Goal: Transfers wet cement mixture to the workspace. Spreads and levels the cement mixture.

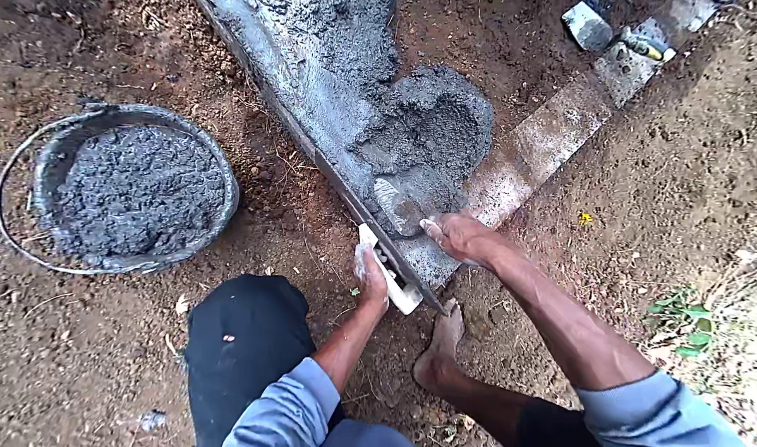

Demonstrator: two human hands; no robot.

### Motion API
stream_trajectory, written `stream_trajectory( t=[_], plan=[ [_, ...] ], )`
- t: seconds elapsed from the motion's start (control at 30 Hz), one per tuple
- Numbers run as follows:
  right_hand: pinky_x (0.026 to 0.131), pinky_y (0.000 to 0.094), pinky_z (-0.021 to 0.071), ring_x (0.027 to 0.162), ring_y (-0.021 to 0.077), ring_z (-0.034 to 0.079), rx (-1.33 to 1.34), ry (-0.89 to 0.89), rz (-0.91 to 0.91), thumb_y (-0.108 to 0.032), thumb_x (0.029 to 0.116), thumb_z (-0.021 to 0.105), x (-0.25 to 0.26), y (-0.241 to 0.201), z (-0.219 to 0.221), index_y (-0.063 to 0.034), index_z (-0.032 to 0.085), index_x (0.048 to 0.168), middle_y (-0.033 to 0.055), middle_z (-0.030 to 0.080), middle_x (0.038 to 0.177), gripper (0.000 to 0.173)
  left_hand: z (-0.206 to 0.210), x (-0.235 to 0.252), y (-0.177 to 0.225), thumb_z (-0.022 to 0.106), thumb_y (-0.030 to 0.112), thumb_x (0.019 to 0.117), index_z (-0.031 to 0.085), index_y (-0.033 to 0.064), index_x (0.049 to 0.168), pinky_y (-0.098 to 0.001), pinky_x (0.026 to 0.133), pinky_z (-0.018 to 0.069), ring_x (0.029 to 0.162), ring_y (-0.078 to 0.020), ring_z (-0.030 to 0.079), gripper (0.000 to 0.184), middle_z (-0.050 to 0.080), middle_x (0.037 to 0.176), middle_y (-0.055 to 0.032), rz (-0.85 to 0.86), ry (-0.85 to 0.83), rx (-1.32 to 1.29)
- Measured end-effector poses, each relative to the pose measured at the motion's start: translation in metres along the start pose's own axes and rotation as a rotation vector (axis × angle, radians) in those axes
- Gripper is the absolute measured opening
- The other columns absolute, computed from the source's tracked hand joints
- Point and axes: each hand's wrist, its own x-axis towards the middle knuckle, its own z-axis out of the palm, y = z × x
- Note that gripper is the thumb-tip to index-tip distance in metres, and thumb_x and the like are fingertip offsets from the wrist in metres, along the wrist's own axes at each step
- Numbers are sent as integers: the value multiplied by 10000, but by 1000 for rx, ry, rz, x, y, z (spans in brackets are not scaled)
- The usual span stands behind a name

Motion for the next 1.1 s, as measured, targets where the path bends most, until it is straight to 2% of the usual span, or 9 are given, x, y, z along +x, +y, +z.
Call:
stream_trajectory(
  t=[0.1, 0.2, 0.37, 0.5, 0.6, 0.67, 0.77, 0.93, 1.1],
  plan=[
    [879, 609, 515, 1015, 395, 677, -197, -62, -47, -399, 1119, 385, -8, 3, -35, -30, 683, 1076, 210, 690, 996, 476, 0, 2, -1, 302, 378, 1128, 611, 9, 1137, -366, 612, 540, 739, -208, 617, 482, 603, 882, -109, 17, -6, -7],
    [902, 609, 487, 1022, 386, 660, -97, -54, -109, -393, 1130, 368, -6, -4, -56, -21, 697, 1122, 219, 686, 1035, 497, 1, -1, -1, 300, 397, 1127, 603, 21, 1148, -361, 610, 536, 735, -200, 614, 483, 603, 879, -102, 6, -12, -17],
    [854, 589, 512, 957, 375, 673, -188, -107, -122, -404, 1128, 354, 1, 3, -28, -22, 671, 1031, 196, 675, 941, 506, 2, -3, -2, 303, 383, 1129, 600, 32, 1133, -317, 584, 522, 715, -170, 605, 460, 588, 853, -82, -1, -11, -38],
    [877, 598, 532, 1011, 367, 693, -266, -146, -23, -450, 1113, 377, -22, 31, -6, -86, 692, 1163, 167, 713, 1007, 484, 0, -5, -8, 315, 391, 1125, 610, 41, 1099, -330, 541, 522, 685, -181, 613, 459, 601, 839, -86, -1, 6, -40],
    [749, 597, 548, 874, 353, 707, -336, 55, 11, -490, 1077, 457, -45, 64, -33, -151, 709, 1069, 122, 704, 864, 423, 2, -8, -6, 326, 386, 1123, 603, 47, 1096, -315, 525, 514, 682, -170, 613, 438, 602, 835, -76, 2, -13, -63],
    [658, 643, 520, 800, 440, 697, -301, 388, 66, -486, 1074, 426, -52, 87, -57, -84, 685, 994, 198, 678, 797, 485, 2, -14, -9, 319, 400, 1124, 604, 56, 1084, -314, 528, 526, 676, -163, 619, 449, 611, 832, -69, -14, -19, -61],
    [641, 680, 496, 850, 525, 694, -322, 895, 171, -415, 1068, 352, -18, 111, -85, 8, 624, 1020, 290, 678, 906, 505, 2, -26, -23, 306, 407, 1124, 611, 55, 1096, -323, 548, 539, 698, -171, 628, 467, 617, 858, -74, -29, -32, -55],
    [747, 666, 527, 953, 532, 688, -390, 798, 41, -303, 1093, 365, 44, 123, -72, 35, 603, 1132, 309, 679, 998, 416, 3, -29, -33, 285, 396, 1127, 607, 65, 1038, -294, 523, 529, 665, -152, 628, 470, 629, 823, -60, -9, -39, -61],
    [747, 611, 545, 930, 487, 694, -493, 777, -258, -248, 1073, 460, 20, 146, -14, 25, 629, 1101, 267, 679, 976, 322, 3, -30, -31, 287, 394, 1129, 605, 65, 1043, -267, 495, 519, 641, -136, 628, 465, 630, 814, -55, -6, -23, -66]
  ],
)
